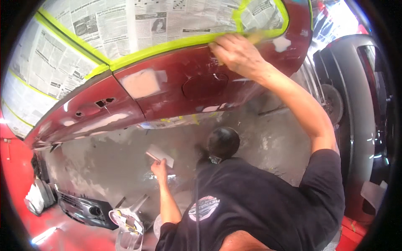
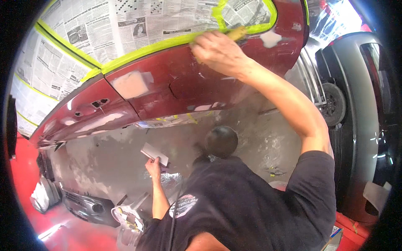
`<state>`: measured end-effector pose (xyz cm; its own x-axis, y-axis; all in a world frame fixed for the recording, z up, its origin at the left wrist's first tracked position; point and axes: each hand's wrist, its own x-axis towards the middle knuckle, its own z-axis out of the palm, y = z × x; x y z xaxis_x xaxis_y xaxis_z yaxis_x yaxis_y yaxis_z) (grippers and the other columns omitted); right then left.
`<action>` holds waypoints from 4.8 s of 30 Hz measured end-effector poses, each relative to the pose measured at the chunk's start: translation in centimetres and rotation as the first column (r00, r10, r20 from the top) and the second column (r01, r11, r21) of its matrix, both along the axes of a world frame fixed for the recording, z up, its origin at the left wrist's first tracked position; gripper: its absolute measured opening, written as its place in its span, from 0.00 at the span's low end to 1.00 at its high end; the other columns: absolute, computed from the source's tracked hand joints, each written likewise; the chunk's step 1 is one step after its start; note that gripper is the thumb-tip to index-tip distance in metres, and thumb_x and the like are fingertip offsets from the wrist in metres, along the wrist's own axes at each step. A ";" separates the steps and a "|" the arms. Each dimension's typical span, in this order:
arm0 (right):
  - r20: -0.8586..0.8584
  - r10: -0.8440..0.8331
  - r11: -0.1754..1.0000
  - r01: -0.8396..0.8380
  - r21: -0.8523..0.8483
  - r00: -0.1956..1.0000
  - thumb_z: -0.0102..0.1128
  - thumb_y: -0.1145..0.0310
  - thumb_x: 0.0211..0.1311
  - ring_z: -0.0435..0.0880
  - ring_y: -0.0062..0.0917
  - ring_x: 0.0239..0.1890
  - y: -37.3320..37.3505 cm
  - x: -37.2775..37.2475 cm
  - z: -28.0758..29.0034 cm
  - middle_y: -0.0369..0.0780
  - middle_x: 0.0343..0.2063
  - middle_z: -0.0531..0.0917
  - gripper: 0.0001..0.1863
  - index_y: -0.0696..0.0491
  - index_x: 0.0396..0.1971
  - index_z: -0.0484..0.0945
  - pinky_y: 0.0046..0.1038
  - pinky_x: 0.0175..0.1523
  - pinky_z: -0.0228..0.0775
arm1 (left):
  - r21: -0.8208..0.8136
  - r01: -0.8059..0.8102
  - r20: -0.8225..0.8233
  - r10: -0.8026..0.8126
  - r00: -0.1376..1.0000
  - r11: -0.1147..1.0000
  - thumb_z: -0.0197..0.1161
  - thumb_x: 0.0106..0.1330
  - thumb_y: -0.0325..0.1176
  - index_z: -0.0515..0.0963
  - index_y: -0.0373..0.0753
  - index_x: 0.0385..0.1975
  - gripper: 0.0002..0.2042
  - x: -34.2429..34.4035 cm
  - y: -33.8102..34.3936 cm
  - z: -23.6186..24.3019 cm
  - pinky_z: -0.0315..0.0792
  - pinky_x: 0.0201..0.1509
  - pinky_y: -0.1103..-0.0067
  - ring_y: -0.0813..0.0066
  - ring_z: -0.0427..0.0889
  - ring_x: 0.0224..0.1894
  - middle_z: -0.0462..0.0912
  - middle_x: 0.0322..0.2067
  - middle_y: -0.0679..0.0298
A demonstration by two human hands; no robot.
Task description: The person sands the rear quarter panel of a red car using a sanding block and a cloth. They repeatedly rub the surface, dip the block into a bucket of water, and wipe the area to remove residue. The work focuses on a small section near the fuel door.
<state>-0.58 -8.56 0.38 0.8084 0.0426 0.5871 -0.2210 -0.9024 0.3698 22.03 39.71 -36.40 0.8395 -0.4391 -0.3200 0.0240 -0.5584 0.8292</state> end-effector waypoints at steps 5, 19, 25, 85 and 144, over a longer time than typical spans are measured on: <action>-0.057 -0.026 1.000 0.027 0.007 0.998 0.67 0.70 0.57 0.85 0.32 0.45 -0.4 -2.1 0.9 0.37 0.39 0.84 0.12 0.55 0.41 0.84 0.34 0.51 0.78 | 0.001 0.000 -0.061 0.001 0.998 1.000 0.71 0.59 0.36 0.86 0.23 0.38 0.18 1.7 -1.0 -0.8 0.78 0.42 0.66 0.65 0.86 0.32 0.90 0.30 0.50; -0.026 -0.038 0.995 0.040 0.086 0.999 0.68 0.72 0.53 0.83 0.33 0.45 -1.1 -2.7 0.0 0.39 0.39 0.80 0.11 0.54 0.37 0.81 0.35 0.52 0.79 | 0.161 -0.135 0.018 0.134 0.991 0.978 0.72 0.57 0.38 0.83 0.24 0.28 0.17 -4.9 4.8 -2.5 0.76 0.39 0.64 0.63 0.83 0.29 0.87 0.25 0.52; -0.042 0.025 0.999 -0.023 0.040 0.999 0.68 0.72 0.53 0.83 0.33 0.43 -2.0 -2.5 0.7 0.39 0.36 0.80 0.08 0.53 0.34 0.80 0.35 0.51 0.78 | 0.162 -0.171 0.052 0.165 0.985 0.972 0.72 0.57 0.35 0.83 0.25 0.25 0.15 -11.5 9.7 -4.7 0.75 0.36 0.63 0.66 0.81 0.26 0.85 0.21 0.54; -0.043 -0.027 0.998 0.025 -0.061 0.999 0.69 0.71 0.44 0.88 0.31 0.34 11.5 25.3 -2.1 0.44 0.30 0.86 0.04 0.54 0.23 0.86 0.36 0.36 0.84 | 0.038 -0.286 -0.259 0.286 0.923 0.958 0.72 0.59 0.32 0.84 0.24 0.33 0.14 -3.3 8.2 -8.6 0.76 0.40 0.67 0.68 0.82 0.33 0.87 0.29 0.57; 0.063 -0.021 0.998 0.017 0.055 0.998 0.67 0.72 0.48 0.84 0.36 0.40 2.3 6.8 -1.9 0.41 0.32 0.81 0.08 0.52 0.29 0.79 0.39 0.49 0.80 | 0.289 -0.132 -0.146 0.179 0.973 0.948 0.71 0.53 0.37 0.82 0.26 0.24 0.16 -8.3 15.3 -11.6 0.75 0.39 0.62 0.65 0.79 0.27 0.85 0.22 0.53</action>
<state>6.24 -6.22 -1.50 0.7695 -0.0059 0.6387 -0.2601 -0.9162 0.3048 13.75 55.01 -48.02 0.8138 -0.1822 -0.5519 0.2544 -0.7421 0.6201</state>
